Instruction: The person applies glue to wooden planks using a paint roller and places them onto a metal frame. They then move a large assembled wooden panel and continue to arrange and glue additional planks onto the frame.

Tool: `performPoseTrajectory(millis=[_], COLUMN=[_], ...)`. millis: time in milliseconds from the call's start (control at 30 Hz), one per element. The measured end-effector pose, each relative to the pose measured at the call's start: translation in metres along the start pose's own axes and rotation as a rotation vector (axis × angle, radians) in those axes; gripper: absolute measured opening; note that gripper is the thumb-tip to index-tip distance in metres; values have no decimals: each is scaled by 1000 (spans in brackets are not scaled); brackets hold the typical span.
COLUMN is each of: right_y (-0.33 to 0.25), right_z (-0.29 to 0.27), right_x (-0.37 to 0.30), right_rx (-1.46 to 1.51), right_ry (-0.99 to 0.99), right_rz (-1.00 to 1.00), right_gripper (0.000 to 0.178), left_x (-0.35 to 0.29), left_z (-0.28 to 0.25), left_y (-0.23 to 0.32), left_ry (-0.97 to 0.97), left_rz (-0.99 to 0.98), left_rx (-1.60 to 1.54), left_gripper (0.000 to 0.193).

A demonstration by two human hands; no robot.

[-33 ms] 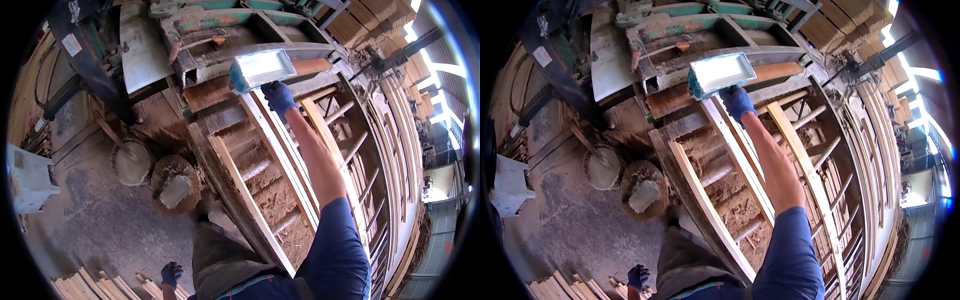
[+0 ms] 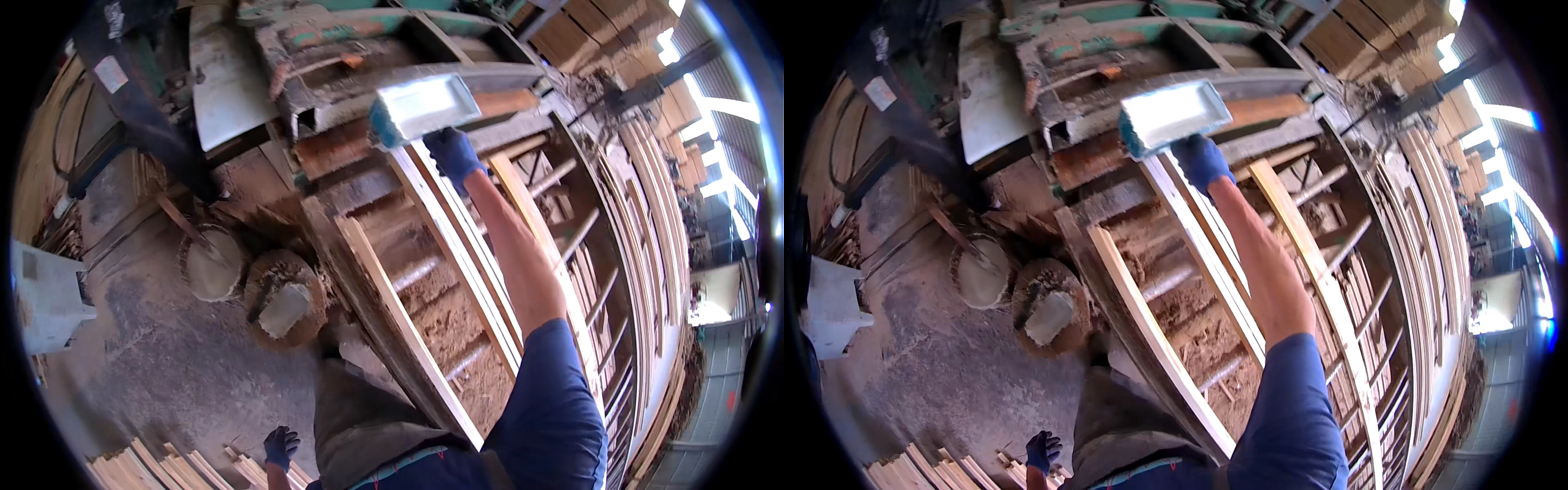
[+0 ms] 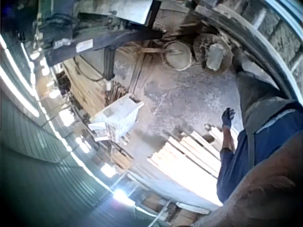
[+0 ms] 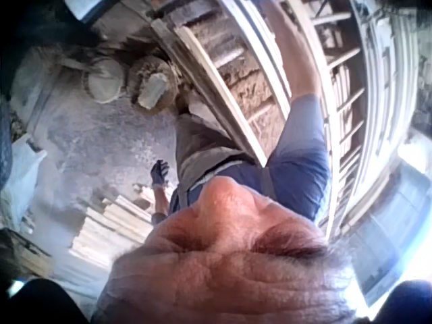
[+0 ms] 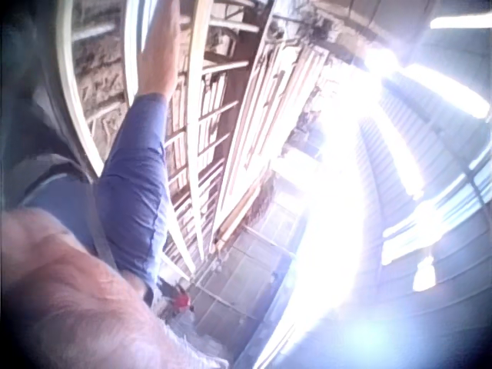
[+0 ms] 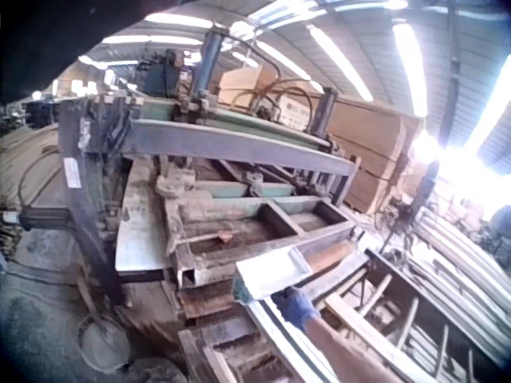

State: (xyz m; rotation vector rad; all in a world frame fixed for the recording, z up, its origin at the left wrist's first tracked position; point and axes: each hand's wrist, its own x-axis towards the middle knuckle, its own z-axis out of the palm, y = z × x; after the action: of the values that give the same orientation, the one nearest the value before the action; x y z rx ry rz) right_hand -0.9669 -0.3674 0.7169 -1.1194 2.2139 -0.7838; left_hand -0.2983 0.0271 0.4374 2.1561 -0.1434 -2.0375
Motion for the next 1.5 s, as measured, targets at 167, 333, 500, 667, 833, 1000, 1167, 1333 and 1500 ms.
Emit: performPoseTrajectory(millis=[167,333,500,667,833,1000,1167,1333,1500], right_y=[24,84,169,250,344,477,486,549,635], right_z=[-22,-82,-138,-204,-268,-319,-354,-352,-410], right_x=[-36,-155,-306,-502,-726,-927,-1004,-1069,-1234], right_rx=[-227,-348,-512,-478,-494,-441,-560,-504,-497], right_ry=[-39,-20,-56,-177,-201,-144,-203,-25,-78], right_rz=[-207,-268,-266,-119,145,79,164,21,-29], right_gripper=[35,29,23,31,20,32,22,32,32], left_x=[4,-6,-11,-51,-117,-146,-118,-126,-161], left_z=[10,25,31,53,98,101,-18,-93,-101], left_y=[-12,-25,-80,-153,-211,-331,-521,-702,-880], left_ry=[-52,-136,-169,-248,-341,-432,-327,-419,-128], left_rz=[21,146,264,391,613,670,396,362,321], left_rx=[85,182,256,478,620,600,738,798,625], left_gripper=[36,39,41,35,32,31,26,29,22])
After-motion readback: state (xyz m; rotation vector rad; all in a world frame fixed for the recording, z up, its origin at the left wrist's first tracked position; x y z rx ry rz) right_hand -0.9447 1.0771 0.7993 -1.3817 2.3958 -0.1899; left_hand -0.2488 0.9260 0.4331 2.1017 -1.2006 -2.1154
